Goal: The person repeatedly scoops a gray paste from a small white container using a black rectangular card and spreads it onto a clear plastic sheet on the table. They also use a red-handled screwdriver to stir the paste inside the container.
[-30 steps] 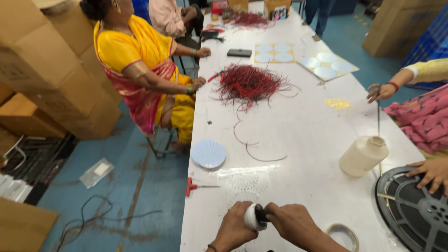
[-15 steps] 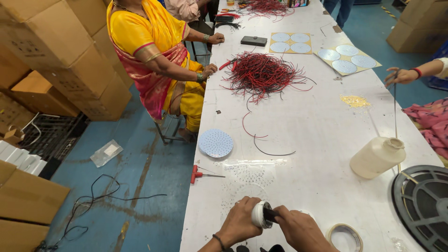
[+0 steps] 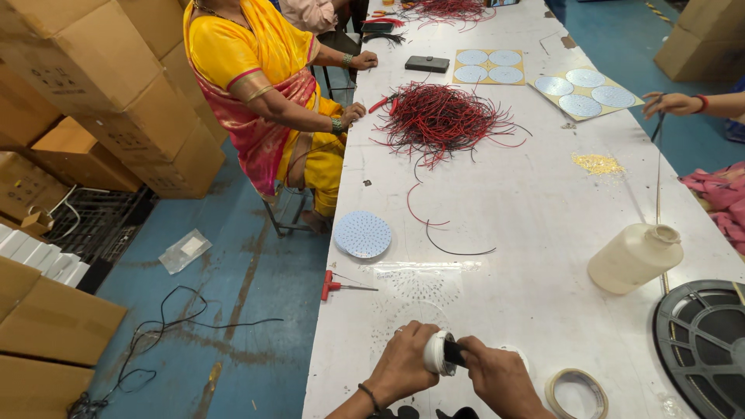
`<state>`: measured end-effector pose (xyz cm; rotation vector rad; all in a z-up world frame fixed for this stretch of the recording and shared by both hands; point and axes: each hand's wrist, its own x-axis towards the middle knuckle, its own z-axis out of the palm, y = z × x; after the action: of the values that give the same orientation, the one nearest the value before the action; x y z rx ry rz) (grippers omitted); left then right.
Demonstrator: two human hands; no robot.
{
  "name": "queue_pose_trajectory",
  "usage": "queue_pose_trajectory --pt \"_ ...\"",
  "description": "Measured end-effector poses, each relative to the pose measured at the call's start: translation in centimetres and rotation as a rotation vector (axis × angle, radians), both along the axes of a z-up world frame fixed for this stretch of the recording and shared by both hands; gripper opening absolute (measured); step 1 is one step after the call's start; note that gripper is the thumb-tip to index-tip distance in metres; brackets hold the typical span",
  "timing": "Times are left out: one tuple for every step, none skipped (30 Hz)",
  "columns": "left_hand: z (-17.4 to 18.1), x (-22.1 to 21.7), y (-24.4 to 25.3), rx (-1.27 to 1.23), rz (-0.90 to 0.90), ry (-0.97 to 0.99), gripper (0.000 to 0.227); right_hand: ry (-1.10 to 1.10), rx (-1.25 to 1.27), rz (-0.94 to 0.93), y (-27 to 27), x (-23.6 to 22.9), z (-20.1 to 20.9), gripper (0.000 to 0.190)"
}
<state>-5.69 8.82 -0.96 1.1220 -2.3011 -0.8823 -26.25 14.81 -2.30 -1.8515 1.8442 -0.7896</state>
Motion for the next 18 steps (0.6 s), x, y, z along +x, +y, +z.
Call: queue_pose_trajectory --pt "0.1 0.0 0.1 0.005 0.002 -0.001 0.06 -0.022 0.044 -0.02 0.0 0.2 0.2 0.025" --pt "0.2 0.1 0.2 -0.006 0.0 -0.002 0.06 -0.042 0.068 -0.029 0.1 0.4 0.5 0.024" --pt "0.3 0.1 0.3 -0.017 -0.003 -0.003 0.061 -0.061 0.091 -0.038 0.1 0.5 0.7 0.024" --pt "0.4 0.1 0.2 -0.03 -0.004 -0.004 0.061 -0.08 0.114 -0.046 0.0 0.7 0.8 0.024" --pt "0.5 0.2 0.2 -0.034 -0.003 -0.01 0.06 -0.108 0.144 -0.051 0.0 0.8 1.0 0.024" --pt "0.5 0.2 0.3 -0.036 -0.002 -0.015 0.059 -0.135 0.176 -0.055 0.0 0.9 1.1 0.024" --pt "0.5 0.3 0.3 -0.039 -0.001 -0.021 0.059 -0.162 0.208 -0.059 -0.1 0.9 1.1 0.024" --pt "0.5 0.4 0.3 -0.046 -0.001 -0.026 0.058 -0.17 0.214 -0.057 -0.2 1.0 1.1 0.022" --pt "0.4 0.5 0.2 -0.052 -0.001 -0.03 0.057 -0.177 0.22 -0.056 -0.3 1.0 1.0 0.02" --pt "0.2 0.6 0.3 -0.054 -0.001 -0.035 0.057 -0.184 0.231 -0.054 -0.3 0.9 0.7 0.019" --pt "0.0 0.7 0.4 -0.064 -0.005 -0.027 0.057 -0.211 0.258 -0.063 -0.3 0.9 0.5 0.019" --pt "-0.2 0.8 0.4 -0.078 -0.009 -0.018 0.056 -0.236 0.282 -0.072 -0.2 0.8 0.1 0.019" --pt "-0.4 0.9 0.5 -0.091 -0.014 -0.008 0.056 -0.262 0.306 -0.081 -0.1 0.7 -0.2 0.019" --pt "-0.8 0.9 0.4 -0.094 -0.019 -0.004 0.057 -0.289 0.32 -0.086 -0.2 0.6 -0.7 0.019" --pt "-1.1 1.0 0.5 -0.098 -0.025 0.0 0.057 -0.316 0.333 -0.09 -0.2 0.6 -1.3 0.019" --pt "-1.4 1.1 0.5 -0.104 -0.031 0.003 0.058 -0.343 0.343 -0.094 -0.3 0.5 -1.9 0.019" --pt "-1.7 1.1 0.7 -0.122 -0.036 0.017 0.058 -0.359 0.344 -0.085 -0.2 0.4 -2.4 0.019" --pt "-1.8 1.1 0.4 -0.151 -0.042 0.029 0.057 -0.376 0.333 -0.075 -0.6 0.4 -2.8 0.018"
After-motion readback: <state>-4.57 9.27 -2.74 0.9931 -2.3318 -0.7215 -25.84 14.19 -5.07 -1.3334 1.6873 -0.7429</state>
